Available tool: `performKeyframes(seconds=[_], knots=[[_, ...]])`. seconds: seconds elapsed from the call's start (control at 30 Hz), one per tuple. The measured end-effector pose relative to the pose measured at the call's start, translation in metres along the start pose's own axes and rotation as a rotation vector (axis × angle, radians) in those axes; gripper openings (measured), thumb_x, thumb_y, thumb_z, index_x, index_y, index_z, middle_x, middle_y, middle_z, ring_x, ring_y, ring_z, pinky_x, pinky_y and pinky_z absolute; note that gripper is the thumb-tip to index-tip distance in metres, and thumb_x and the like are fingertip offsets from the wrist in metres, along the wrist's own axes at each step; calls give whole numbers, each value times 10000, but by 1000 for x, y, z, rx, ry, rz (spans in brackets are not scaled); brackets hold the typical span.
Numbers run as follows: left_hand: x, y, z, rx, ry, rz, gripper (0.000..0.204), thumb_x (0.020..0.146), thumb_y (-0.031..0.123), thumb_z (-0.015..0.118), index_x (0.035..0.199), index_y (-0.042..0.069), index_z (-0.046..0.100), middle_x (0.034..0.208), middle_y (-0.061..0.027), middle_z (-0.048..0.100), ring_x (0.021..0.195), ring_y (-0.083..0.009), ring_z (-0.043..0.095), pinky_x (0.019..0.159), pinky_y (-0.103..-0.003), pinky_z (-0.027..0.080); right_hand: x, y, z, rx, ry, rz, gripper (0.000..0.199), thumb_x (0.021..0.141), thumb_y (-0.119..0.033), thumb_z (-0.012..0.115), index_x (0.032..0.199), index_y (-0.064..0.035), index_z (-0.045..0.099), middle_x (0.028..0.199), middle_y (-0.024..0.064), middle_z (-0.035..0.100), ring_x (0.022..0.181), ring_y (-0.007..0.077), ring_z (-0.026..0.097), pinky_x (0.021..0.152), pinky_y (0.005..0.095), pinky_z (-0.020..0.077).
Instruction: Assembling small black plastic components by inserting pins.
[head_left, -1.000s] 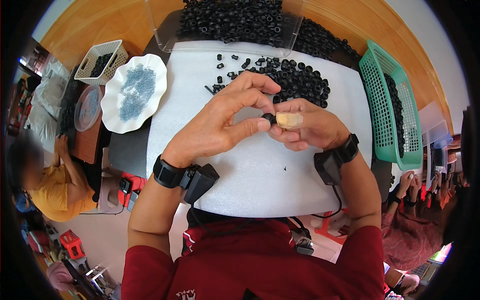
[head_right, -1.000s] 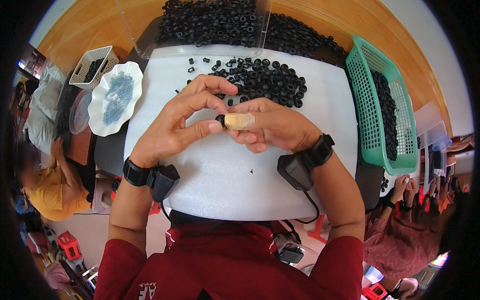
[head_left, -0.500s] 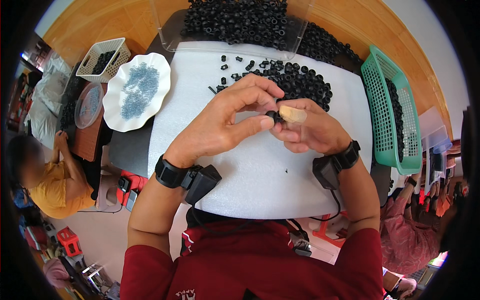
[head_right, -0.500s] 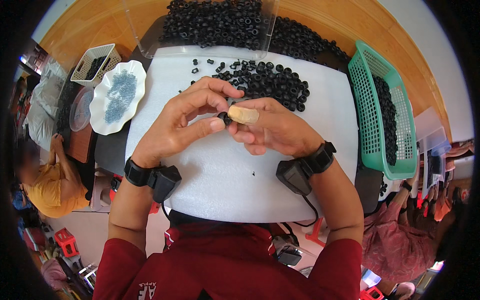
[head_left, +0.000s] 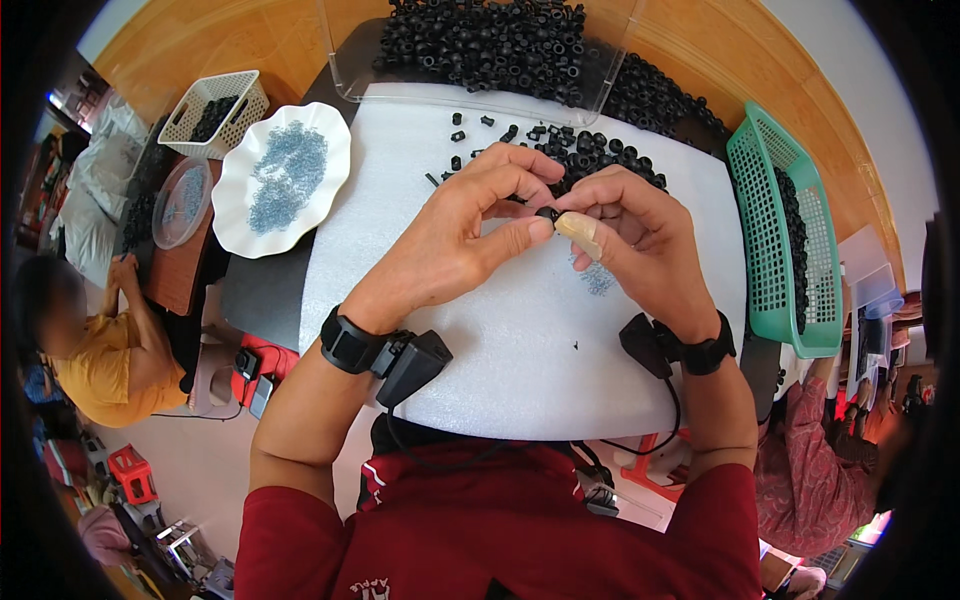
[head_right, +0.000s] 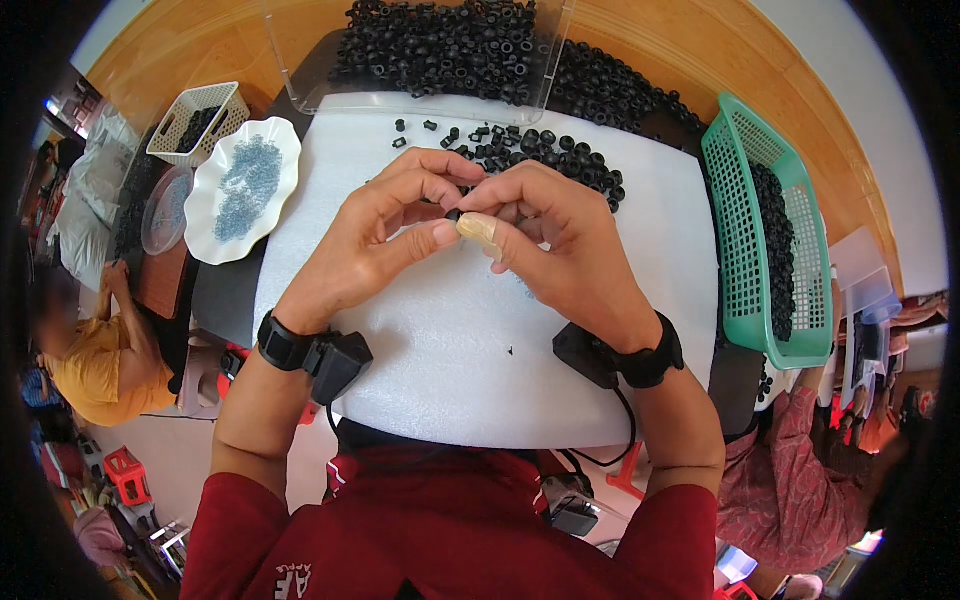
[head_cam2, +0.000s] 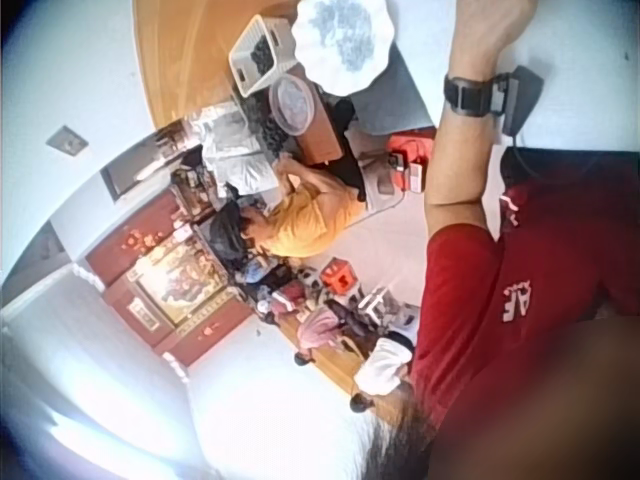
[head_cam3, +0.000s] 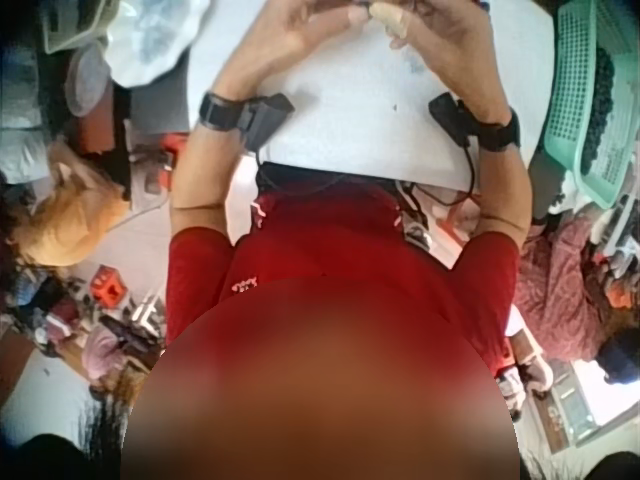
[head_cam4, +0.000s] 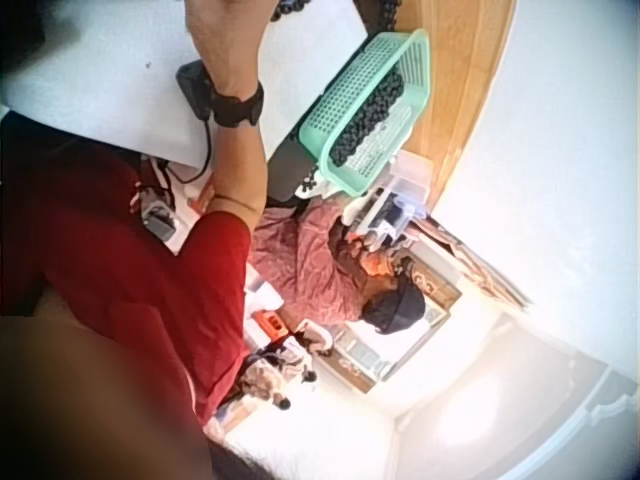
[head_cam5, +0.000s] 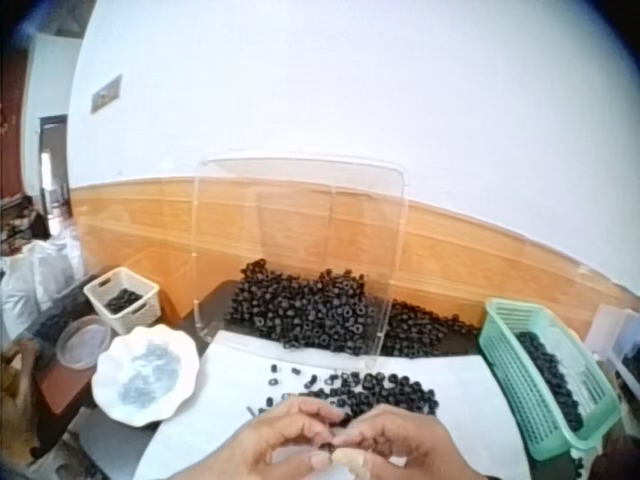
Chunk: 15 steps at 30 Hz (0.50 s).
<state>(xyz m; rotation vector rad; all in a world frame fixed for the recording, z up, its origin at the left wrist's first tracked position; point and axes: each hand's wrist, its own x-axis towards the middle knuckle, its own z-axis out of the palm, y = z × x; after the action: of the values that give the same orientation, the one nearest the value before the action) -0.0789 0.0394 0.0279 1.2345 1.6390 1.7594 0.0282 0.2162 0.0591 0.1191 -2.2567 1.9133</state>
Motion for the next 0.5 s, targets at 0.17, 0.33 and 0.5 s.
performKeyframes(seconds=[0.17, 0.33, 0.5], knots=[[1, -2, 1, -20, 7, -3, 151, 898, 145, 645, 1011, 54, 604, 1264, -98, 512, 1179, -205, 508, 984, -340, 446, 2, 0, -13, 179, -14, 100, 193, 898, -90, 652, 1057, 17, 626, 922, 61, 646, 735, 100, 621, 618, 239, 540], [1, -2, 1, -15, 10, 4, 145, 897, 135, 644, 1011, 55, 602, 1263, -96, 514, 1184, -205, 507, 988, -340, 449, 3, 0, -10, 154, 31, 116, 219, 889, -96, 669, 1070, 23, 633, 927, 73, 659, 736, 105, 624, 631, 241, 540], [1, -3, 2, 9, 11, 1, 144, 894, 122, 642, 1015, 55, 599, 1265, -97, 515, 1186, -207, 509, 978, -346, 458, 1, 4, -5, 107, 44, 77, 181, 888, -76, 667, 1033, 26, 633, 929, 67, 654, 742, 99, 614, 652, 230, 526]])
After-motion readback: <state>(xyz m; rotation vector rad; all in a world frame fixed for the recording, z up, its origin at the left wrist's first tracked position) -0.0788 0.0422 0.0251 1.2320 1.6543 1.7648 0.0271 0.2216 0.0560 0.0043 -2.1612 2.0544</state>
